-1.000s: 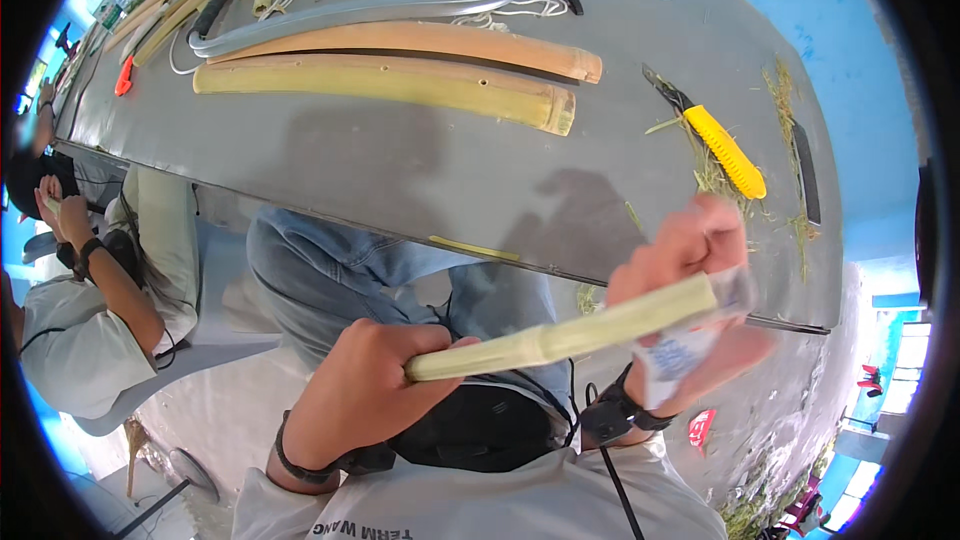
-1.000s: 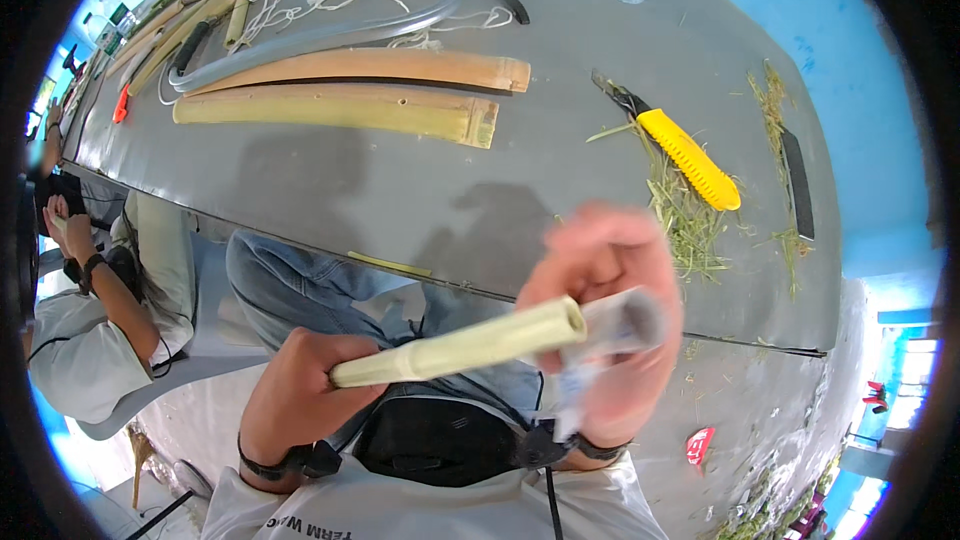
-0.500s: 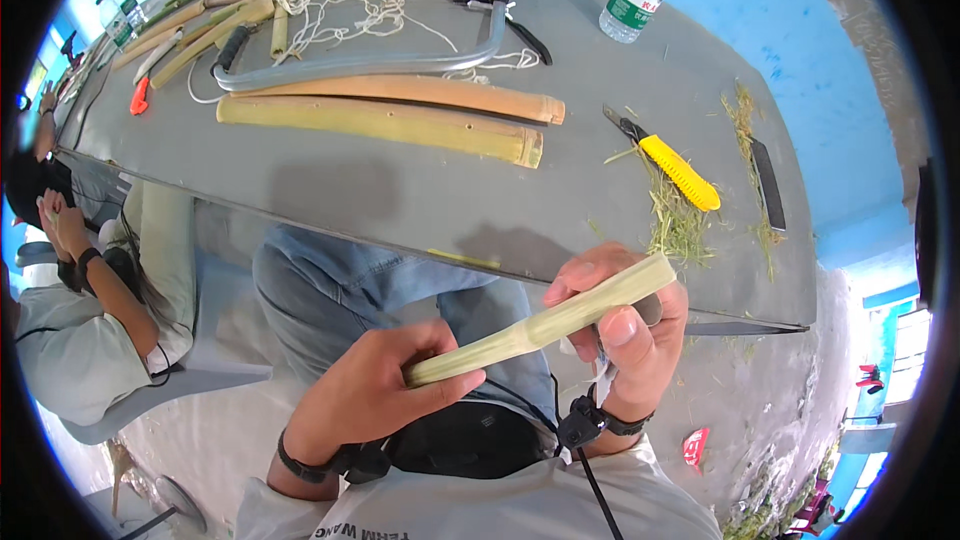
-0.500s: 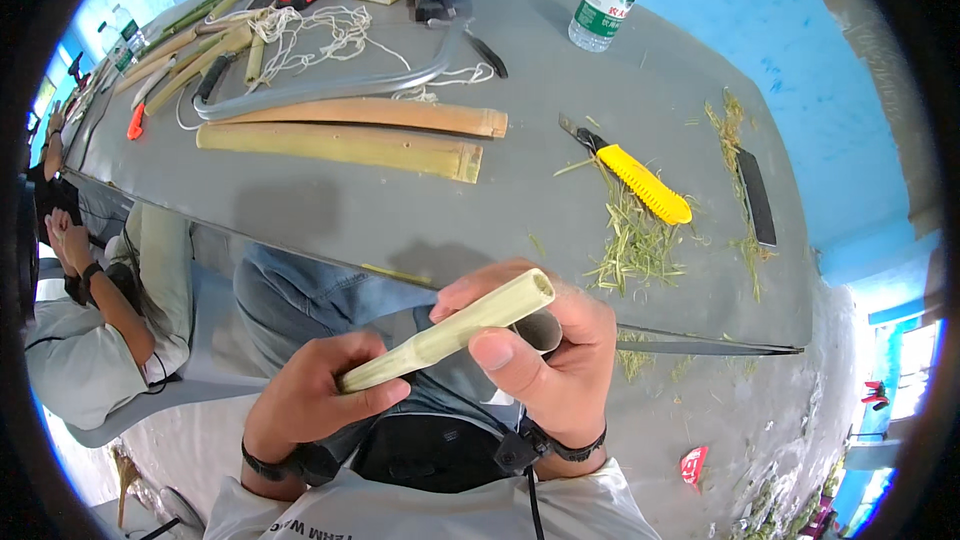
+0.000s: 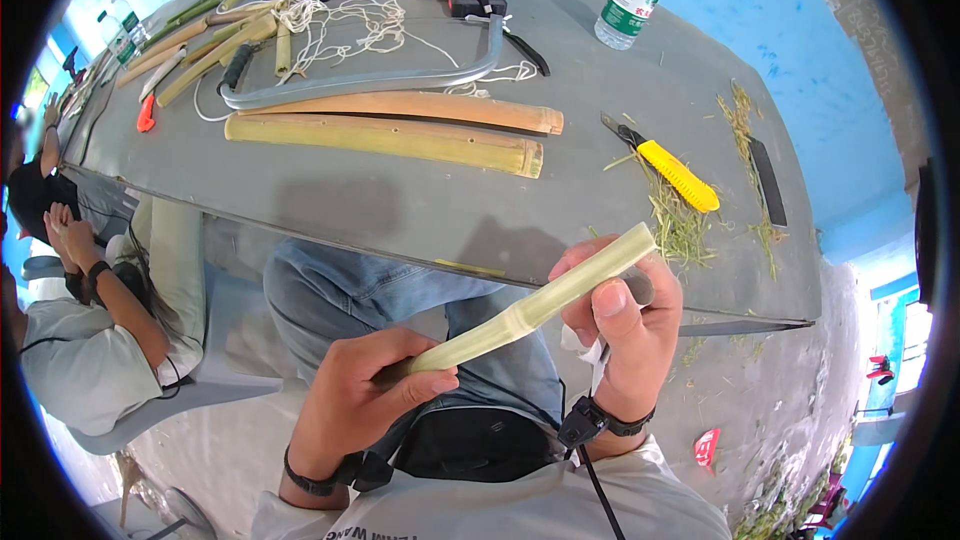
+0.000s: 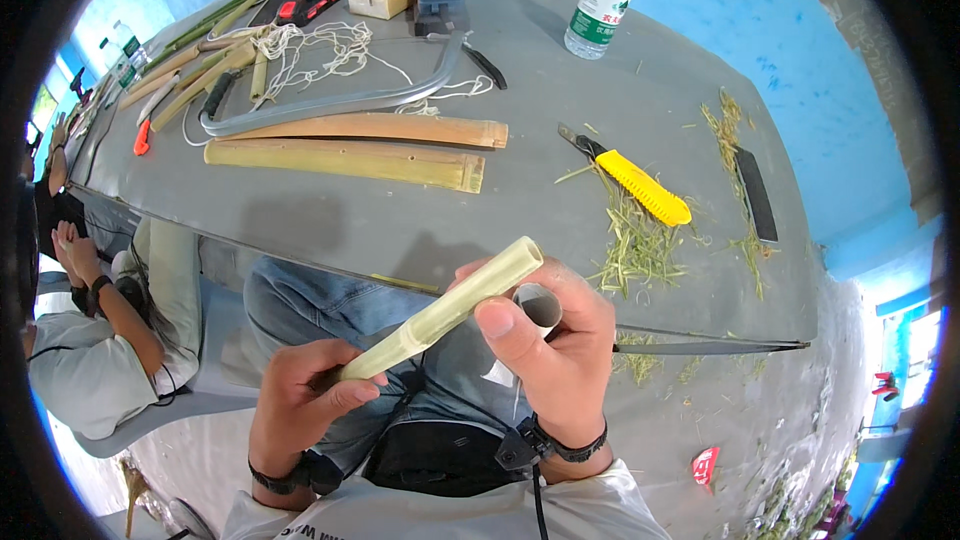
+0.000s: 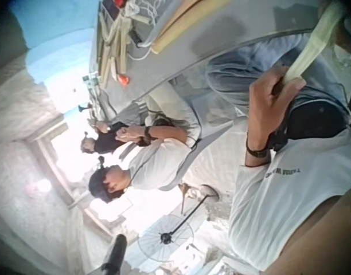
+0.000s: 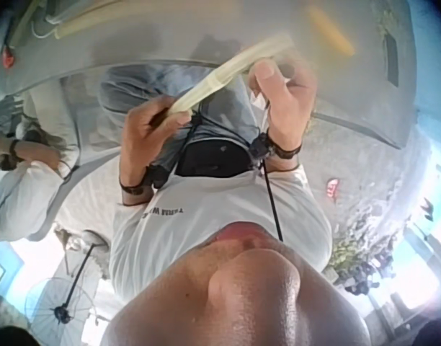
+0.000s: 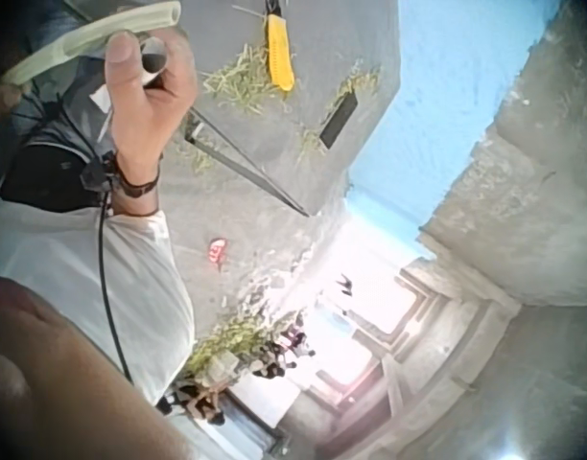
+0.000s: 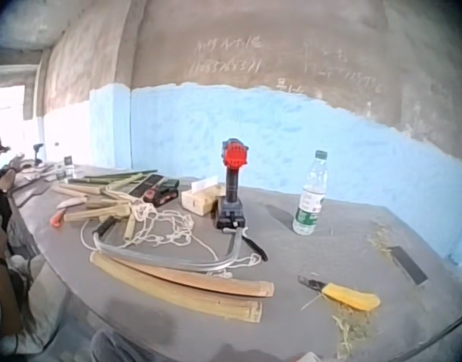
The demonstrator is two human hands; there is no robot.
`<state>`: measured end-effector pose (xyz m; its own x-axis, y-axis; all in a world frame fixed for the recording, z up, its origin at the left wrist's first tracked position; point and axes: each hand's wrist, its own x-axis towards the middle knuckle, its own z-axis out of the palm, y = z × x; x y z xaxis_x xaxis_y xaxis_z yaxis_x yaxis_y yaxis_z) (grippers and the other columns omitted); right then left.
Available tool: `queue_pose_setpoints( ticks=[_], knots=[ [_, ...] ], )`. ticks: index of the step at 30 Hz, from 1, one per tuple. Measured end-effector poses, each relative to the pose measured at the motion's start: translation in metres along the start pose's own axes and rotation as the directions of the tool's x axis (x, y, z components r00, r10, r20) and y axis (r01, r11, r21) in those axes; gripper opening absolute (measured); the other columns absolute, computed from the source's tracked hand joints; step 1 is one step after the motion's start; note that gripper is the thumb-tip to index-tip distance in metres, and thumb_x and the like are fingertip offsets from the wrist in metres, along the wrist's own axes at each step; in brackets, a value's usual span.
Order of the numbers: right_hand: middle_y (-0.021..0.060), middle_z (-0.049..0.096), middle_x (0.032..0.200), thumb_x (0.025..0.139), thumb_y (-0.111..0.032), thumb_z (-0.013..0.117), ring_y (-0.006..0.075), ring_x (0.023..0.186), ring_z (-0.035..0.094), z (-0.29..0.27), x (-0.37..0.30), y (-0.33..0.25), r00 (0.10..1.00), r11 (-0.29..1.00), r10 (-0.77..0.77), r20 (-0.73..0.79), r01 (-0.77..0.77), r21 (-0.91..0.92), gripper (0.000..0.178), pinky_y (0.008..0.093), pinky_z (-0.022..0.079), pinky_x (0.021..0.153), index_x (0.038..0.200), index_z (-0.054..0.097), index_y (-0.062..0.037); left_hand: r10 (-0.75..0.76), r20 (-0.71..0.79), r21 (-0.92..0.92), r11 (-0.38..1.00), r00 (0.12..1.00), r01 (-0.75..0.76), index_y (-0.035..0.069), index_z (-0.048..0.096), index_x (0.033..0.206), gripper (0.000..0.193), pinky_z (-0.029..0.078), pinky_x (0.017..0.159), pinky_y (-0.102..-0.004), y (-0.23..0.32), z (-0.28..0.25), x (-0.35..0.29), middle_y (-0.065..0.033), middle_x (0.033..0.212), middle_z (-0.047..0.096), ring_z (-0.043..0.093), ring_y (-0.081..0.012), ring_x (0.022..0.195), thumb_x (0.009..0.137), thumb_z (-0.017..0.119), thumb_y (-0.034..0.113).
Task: The recorder is using a piece of sandpaper to smooth the surface of a bamboo pole.
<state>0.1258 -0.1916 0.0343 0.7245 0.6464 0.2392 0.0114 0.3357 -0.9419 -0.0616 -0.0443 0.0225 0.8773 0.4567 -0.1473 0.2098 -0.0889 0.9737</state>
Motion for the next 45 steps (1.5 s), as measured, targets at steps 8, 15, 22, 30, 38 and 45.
queue_pose_setpoints(
  ticks=[8, 15, 22, 30, 38, 45],
  knots=[
    [0.0108, 0.070, 0.096, 0.086, -0.020, 0.076, 0.0107, 0.081, 0.060, -0.001, -0.002, 0.000, 1.000, 0.999, 0.025, -0.011, -0.025, 0.023, 0.028, 0.0253, 0.047, 0.072, 0.098, 0.066, 0.0027, 0.097, -0.048, 0.139, 0.986, 0.994, -0.089, -0.002, 0.069, 0.094, 0.026, 0.040, 0.055, -0.0259, 0.006, 0.005, 0.001, -0.0073, 0.074, 0.063, 0.053, -0.0145, 0.059, 0.080, 0.080, 0.017],
    [0.0107, 0.069, 0.095, 0.084, -0.015, 0.076, 0.0125, 0.082, 0.061, 0.008, -0.002, -0.001, 1.000, 0.996, 0.001, 0.000, -0.001, 0.088, 0.024, 0.0257, 0.048, 0.072, 0.098, 0.066, 0.0025, 0.337, -0.252, 0.407, 0.887, 0.907, -0.216, 0.001, 0.070, 0.098, 0.026, 0.043, 0.057, -0.0276, 0.002, 0.016, 0.002, -0.0080, 0.077, 0.061, 0.056, -0.0193, 0.064, 0.077, 0.081, 0.010],
    [0.0122, 0.068, 0.093, 0.086, -0.018, 0.074, 0.0174, 0.082, 0.064, 0.007, -0.004, -0.007, 0.993, 0.998, -0.010, -0.117, 0.017, 0.061, 0.028, 0.0274, 0.050, 0.072, 0.099, 0.065, 0.0048, 0.353, -0.140, 0.368, 0.886, 0.925, -0.283, -0.004, 0.067, 0.100, 0.024, 0.049, 0.068, -0.0272, 0.002, 0.005, 0.003, -0.0105, 0.087, 0.062, 0.061, -0.0191, 0.076, 0.085, 0.073, 0.014],
    [0.0127, 0.071, 0.091, 0.089, -0.025, 0.072, 0.0032, 0.062, 0.051, 0.011, -0.003, -0.003, 0.991, 0.999, -0.014, -0.132, 0.020, 0.040, 0.035, 0.0186, 0.040, 0.055, 0.106, 0.062, 0.0044, 0.370, -0.251, 0.381, 0.887, 0.894, -0.260, 0.001, 0.067, 0.100, 0.022, 0.046, 0.070, -0.0332, -0.001, 0.007, -0.001, -0.0085, 0.090, 0.067, 0.059, -0.0245, 0.079, 0.082, 0.075, 0.011],
    [0.0133, 0.071, 0.091, 0.090, -0.022, 0.070, 0.0041, 0.063, 0.052, 0.011, -0.004, -0.004, 0.990, 1.000, -0.015, -0.142, 0.016, 0.008, 0.032, 0.0192, 0.041, 0.056, 0.106, 0.062, 0.0043, 0.443, -0.285, 0.483, 0.832, 0.850, -0.271, 0.004, 0.068, 0.099, 0.024, 0.044, 0.074, -0.0325, -0.001, 0.010, 0.000, -0.0061, 0.092, 0.068, 0.059, -0.0237, 0.081, 0.078, 0.077, 0.009],
    [0.0162, 0.071, 0.091, 0.090, -0.019, 0.070, 0.0175, 0.078, 0.065, 0.010, -0.004, -0.007, 0.994, 0.999, -0.041, -0.102, 0.041, -0.007, 0.031, 0.0286, 0.051, 0.070, 0.104, 0.065, 0.0078, 0.409, -0.266, 0.415, 0.866, 0.873, -0.279, 0.002, 0.068, 0.098, 0.023, 0.046, 0.072, -0.0319, -0.003, 0.007, -0.001, -0.0078, 0.091, 0.068, 0.060, -0.0231, 0.080, 0.079, 0.077, 0.009]
  ],
)
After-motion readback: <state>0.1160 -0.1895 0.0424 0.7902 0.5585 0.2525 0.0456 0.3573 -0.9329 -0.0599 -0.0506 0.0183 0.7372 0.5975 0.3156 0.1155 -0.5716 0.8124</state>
